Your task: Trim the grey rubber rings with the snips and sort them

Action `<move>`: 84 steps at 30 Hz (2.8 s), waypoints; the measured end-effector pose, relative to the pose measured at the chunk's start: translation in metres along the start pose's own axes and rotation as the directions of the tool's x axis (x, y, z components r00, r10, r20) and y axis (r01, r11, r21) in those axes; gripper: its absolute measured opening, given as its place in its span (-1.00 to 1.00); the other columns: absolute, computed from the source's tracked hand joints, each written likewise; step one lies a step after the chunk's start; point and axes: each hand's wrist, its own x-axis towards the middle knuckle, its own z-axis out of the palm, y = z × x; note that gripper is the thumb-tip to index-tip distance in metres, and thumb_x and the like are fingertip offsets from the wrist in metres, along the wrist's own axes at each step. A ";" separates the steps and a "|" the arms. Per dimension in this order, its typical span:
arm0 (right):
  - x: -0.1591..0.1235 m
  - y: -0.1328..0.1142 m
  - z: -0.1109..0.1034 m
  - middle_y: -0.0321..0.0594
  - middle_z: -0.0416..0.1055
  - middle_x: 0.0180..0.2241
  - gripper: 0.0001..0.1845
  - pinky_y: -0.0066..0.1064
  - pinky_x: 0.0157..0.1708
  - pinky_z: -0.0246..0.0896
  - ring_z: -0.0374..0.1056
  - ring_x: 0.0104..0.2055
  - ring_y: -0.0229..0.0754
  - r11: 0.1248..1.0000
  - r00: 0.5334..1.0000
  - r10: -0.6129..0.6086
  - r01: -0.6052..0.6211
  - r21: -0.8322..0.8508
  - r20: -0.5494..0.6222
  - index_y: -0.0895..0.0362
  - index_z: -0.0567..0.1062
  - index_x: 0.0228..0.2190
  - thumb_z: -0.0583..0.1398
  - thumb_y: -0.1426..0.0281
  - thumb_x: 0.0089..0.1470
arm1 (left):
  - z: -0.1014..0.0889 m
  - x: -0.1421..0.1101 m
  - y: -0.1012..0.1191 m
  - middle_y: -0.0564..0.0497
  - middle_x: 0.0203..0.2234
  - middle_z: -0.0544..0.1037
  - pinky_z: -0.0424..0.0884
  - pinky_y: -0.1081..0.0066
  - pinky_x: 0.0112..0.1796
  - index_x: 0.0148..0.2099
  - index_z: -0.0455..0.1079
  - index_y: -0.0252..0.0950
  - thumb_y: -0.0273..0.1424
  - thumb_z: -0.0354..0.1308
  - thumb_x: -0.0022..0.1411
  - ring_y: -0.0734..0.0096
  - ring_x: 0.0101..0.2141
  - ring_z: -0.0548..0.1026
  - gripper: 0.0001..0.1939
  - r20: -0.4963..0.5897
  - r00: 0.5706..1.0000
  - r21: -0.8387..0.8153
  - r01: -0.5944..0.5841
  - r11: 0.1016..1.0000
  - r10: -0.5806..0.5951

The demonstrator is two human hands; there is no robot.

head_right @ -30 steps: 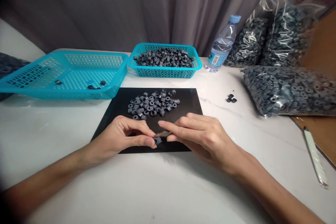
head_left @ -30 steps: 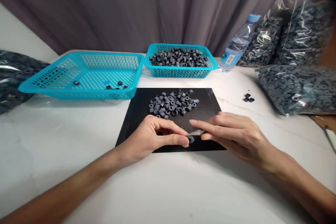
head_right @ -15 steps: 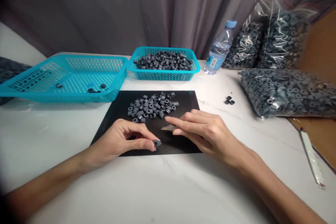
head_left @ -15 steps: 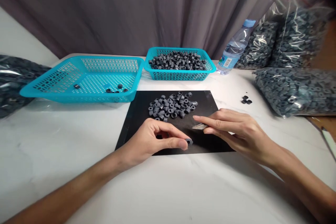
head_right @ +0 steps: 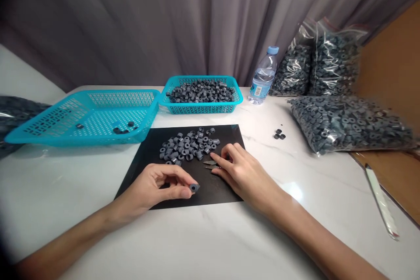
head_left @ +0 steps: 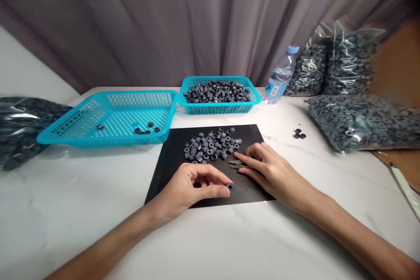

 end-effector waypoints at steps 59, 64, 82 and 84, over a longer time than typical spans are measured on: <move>-0.042 0.145 -0.042 -0.20 0.31 -0.70 -0.48 -0.32 -0.53 0.11 0.24 -0.70 -0.13 0.556 0.562 0.827 -0.820 -0.140 -0.009 0.08 0.37 -0.56 -0.01 0.06 0.31 | -0.022 -0.009 0.000 0.11 -0.35 0.38 0.27 0.43 -0.35 -0.23 0.35 -0.22 -0.30 0.11 0.39 0.49 -0.43 0.36 -0.87 -0.165 0.928 0.784 -0.083 0.616 0.335; -0.042 0.130 -0.051 -0.19 0.26 -0.75 -0.45 -0.33 -0.59 0.03 0.20 -0.71 -0.13 0.660 0.666 0.721 -0.744 -0.102 -0.192 0.00 0.20 -0.63 0.01 0.03 0.34 | -0.019 -0.010 0.001 0.08 -0.34 0.40 0.30 0.44 -0.33 -0.25 0.38 -0.23 -0.32 0.09 0.42 0.48 -0.40 0.40 -0.84 -0.174 0.913 0.785 -0.097 0.611 0.369; -0.016 0.087 -0.034 -0.27 0.34 -0.46 -0.69 -0.37 -0.43 0.19 0.25 -0.48 -0.23 0.890 0.807 0.436 -0.451 0.061 -0.397 0.07 0.45 -0.36 0.13 0.12 0.28 | -0.002 -0.014 -0.010 0.16 -0.35 0.53 0.41 0.51 -0.28 -0.13 0.42 -0.19 -0.36 0.23 0.36 0.52 -0.39 0.46 -0.93 -0.178 0.942 0.529 -0.152 0.835 0.285; -0.015 0.086 -0.033 -0.26 0.33 -0.47 -0.66 -0.37 -0.44 0.18 0.24 -0.49 -0.23 0.902 0.819 0.413 -0.429 0.053 -0.399 0.08 0.45 -0.38 0.12 0.11 0.29 | -0.002 -0.013 -0.010 0.15 -0.32 0.55 0.41 0.50 -0.28 -0.09 0.42 -0.19 -0.37 0.24 0.36 0.52 -0.39 0.47 -0.90 -0.167 0.944 0.522 -0.160 0.838 0.284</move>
